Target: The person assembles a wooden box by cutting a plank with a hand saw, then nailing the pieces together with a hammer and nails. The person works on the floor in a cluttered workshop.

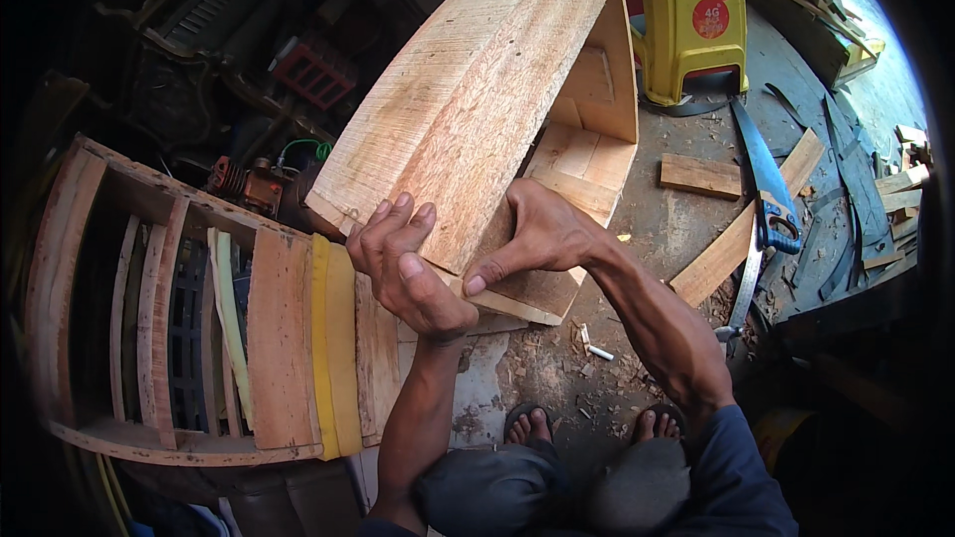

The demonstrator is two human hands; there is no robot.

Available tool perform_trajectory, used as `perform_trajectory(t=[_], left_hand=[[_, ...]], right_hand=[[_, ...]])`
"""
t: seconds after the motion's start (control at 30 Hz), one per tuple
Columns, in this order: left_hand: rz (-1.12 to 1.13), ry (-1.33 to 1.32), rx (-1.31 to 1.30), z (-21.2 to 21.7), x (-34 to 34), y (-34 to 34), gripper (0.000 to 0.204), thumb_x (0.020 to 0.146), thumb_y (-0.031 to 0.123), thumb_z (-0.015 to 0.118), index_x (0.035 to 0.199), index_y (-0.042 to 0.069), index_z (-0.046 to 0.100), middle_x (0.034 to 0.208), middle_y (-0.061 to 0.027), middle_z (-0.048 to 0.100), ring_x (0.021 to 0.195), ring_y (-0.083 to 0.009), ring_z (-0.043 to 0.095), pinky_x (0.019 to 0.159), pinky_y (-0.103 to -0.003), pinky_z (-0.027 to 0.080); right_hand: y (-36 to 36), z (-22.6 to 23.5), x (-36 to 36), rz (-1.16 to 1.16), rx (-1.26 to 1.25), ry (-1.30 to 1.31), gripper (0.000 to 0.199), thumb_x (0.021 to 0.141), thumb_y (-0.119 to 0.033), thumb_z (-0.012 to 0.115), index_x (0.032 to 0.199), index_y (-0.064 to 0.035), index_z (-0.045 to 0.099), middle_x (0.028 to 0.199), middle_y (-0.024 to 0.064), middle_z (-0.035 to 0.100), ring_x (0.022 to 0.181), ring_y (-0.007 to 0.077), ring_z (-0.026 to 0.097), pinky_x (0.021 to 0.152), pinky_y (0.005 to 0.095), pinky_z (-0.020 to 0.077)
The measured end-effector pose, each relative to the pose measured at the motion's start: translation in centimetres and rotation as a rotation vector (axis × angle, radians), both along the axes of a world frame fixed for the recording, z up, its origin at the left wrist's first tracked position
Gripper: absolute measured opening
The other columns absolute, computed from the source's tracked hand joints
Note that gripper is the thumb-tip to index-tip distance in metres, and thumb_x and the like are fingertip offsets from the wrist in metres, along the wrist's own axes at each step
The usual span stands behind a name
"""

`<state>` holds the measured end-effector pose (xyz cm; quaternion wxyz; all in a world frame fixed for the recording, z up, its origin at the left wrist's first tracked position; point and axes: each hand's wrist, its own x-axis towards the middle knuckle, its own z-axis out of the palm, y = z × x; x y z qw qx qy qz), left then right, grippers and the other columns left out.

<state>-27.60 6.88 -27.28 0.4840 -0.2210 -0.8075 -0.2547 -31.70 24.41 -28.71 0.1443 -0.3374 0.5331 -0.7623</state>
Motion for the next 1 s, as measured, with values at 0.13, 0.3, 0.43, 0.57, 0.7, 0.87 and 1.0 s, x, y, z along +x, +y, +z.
perform_trajectory(t=[0.13,0.3,0.43,0.57,0.7,0.87,1.0], left_hand=[[-0.021,0.024,-0.029,0.2,-0.1,0.2,0.048,0.095,0.028,0.032,0.102,-0.006,0.066,0.106,-0.0215,0.068,0.113,-0.0362,0.059,0.109,-0.051,0.040],[-0.019,0.048,-0.029,0.0,-0.3,-0.2,0.049,0.094,0.029,0.032,0.102,-0.006,0.066,0.106,-0.0208,0.068,0.111,-0.0356,0.060,0.108,-0.051,0.041],[-0.011,0.057,-0.031,0.5,-0.4,0.0,0.049,0.093,0.028,0.032,0.102,-0.005,0.067,0.106,-0.0202,0.069,0.110,-0.0356,0.061,0.108,-0.051,0.042],[-0.025,0.052,-0.023,-0.3,-0.7,-0.2,0.049,0.093,0.029,0.032,0.102,-0.005,0.067,0.106,-0.0198,0.068,0.110,-0.0356,0.061,0.108,-0.050,0.042],[-0.018,0.050,-0.029,0.1,-0.5,-0.4,0.050,0.093,0.029,0.032,0.103,-0.005,0.067,0.105,-0.0200,0.068,0.110,-0.0353,0.061,0.108,-0.050,0.042],[-0.046,0.020,0.012,-0.1,-0.6,-0.6,0.050,0.093,0.030,0.035,0.103,-0.004,0.069,0.108,-0.0191,0.068,0.115,-0.0344,0.056,0.110,-0.050,0.038],[-0.079,0.004,0.014,0.1,-0.6,-0.8,0.050,0.093,0.031,0.036,0.104,-0.003,0.071,0.110,-0.0195,0.068,0.116,-0.0343,0.055,0.110,-0.051,0.036]], right_hand=[[0.1,-0.4,-0.1,-0.009,-0.011,-0.002,0.064,0.067,-0.018,0.098,0.118,0.0069,0.070,0.111,0.0116,0.075,0.100,0.0166,0.068,0.093,0.0304,0.0535],[-0.3,-0.7,-0.5,-0.008,-0.020,0.006,0.065,0.066,-0.019,0.098,0.118,0.0069,0.070,0.110,0.0117,0.075,0.100,0.0166,0.068,0.092,0.0314,0.0541],[0.0,0.2,-0.9,0.008,0.012,0.038,0.066,0.064,-0.020,0.099,0.117,0.0074,0.070,0.110,0.0116,0.075,0.100,0.0173,0.068,0.091,0.0312,0.0545],[0.3,0.1,0.2,-0.071,0.117,0.015,0.067,0.062,-0.020,0.100,0.115,0.0079,0.070,0.110,0.0123,0.075,0.100,0.0177,0.069,0.090,0.0303,0.0547],[-0.5,0.4,-0.2,-0.054,-0.026,0.014,0.071,0.060,-0.019,0.101,0.117,0.0074,0.069,0.112,0.0134,0.074,0.102,0.0187,0.068,0.092,0.0310,0.0546],[-0.2,0.5,-0.7,-0.019,0.054,0.017,0.090,0.056,-0.015,0.103,0.132,0.0078,0.059,0.122,0.0149,0.070,0.110,0.0203,0.066,0.101,0.0338,0.0518],[-0.6,0.9,-0.3,-0.026,-0.020,0.005,0.084,0.058,-0.017,0.102,0.128,0.0081,0.062,0.119,0.0155,0.071,0.108,0.0212,0.067,0.099,0.0334,0.0523]])
